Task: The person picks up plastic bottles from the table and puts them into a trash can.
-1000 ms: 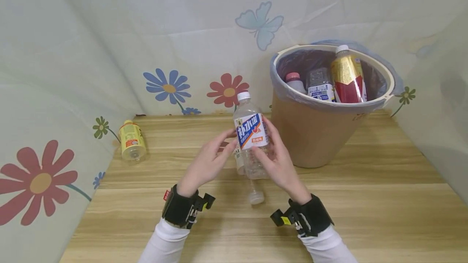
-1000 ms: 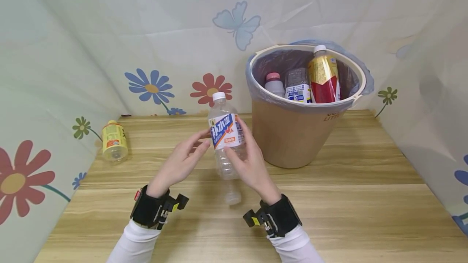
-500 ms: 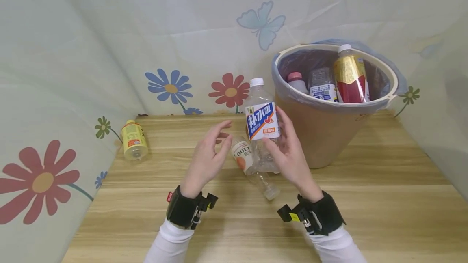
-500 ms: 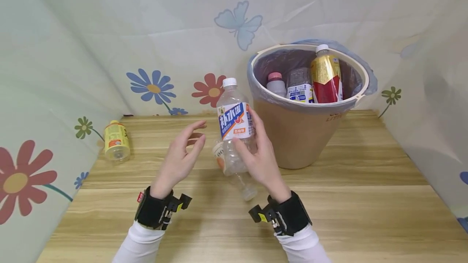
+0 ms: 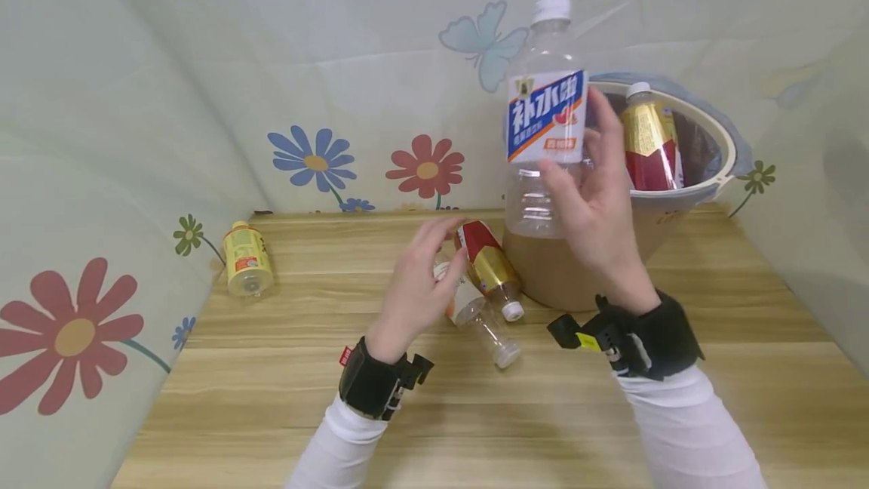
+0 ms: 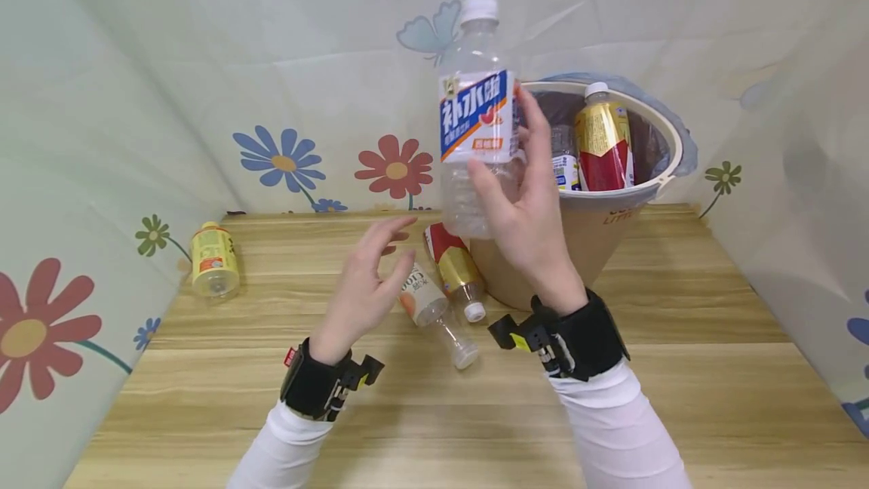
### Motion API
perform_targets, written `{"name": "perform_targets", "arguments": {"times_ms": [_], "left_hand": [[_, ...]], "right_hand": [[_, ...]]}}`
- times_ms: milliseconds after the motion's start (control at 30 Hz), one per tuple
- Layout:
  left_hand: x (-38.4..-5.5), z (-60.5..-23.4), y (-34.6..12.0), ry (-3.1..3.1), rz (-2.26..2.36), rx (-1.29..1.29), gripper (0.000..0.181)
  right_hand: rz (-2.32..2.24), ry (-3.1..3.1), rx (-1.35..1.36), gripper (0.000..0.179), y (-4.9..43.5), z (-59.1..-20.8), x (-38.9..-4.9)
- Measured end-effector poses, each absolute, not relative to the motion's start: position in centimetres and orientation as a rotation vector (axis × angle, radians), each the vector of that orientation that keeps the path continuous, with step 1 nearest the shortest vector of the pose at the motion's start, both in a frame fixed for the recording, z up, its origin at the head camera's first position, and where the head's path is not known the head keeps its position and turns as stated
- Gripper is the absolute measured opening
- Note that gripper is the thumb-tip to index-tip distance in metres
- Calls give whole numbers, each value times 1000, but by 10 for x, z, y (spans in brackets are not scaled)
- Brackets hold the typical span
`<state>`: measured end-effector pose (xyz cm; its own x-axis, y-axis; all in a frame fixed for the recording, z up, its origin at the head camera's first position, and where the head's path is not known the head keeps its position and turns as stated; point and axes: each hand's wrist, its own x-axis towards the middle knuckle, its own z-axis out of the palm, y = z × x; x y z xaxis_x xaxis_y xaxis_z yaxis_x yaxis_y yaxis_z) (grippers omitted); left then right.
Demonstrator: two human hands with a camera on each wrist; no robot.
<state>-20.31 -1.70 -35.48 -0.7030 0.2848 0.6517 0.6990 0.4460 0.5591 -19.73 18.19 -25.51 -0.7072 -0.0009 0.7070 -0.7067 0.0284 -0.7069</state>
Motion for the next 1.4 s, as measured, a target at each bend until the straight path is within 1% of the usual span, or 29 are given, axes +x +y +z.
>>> {"name": "perform_targets", "arguments": {"times_ms": [133,267,433,533,700,800,900,967,1167,1400], "left_hand": [[-202,-351,-9,-2230,-1189,-836,39],[-200,-348,-4,-2231,-1189,-844,40],[-197,-348,-3,-2230,-1196,-831,40],[-195,-350,-5,-2225,-1217,-820,40],[-194,-353,-8,-2218,-1236,-799,40],[-195,-353,-10,-2214,-1230,-781,40],[-196,-353,-12,-2207,-1225,-765,40],[-196,-353,-13,-2202,-1223,-765,40],[-196,-352,-13,-2203,-1231,-777,40],[-194,-351,-16,-2223,-1217,-769,41]], "right_hand": [[1814,-1671,581,69,196,-230,-205],[1814,-1653,451,68,209,-217,-216],[1701,-1877,256,68,218,-215,-229],[1599,-2016,177,71,219,-217,-237],[1496,-2128,162,79,219,-218,-246],[1356,-2231,169,79,221,-218,-246],[1220,-2306,189,74,222,-219,-244],[1209,-2314,197,68,223,-221,-242],[1278,-2257,238,52,221,-223,-235],[1381,-1995,422,27,208,-238,-213]]}}
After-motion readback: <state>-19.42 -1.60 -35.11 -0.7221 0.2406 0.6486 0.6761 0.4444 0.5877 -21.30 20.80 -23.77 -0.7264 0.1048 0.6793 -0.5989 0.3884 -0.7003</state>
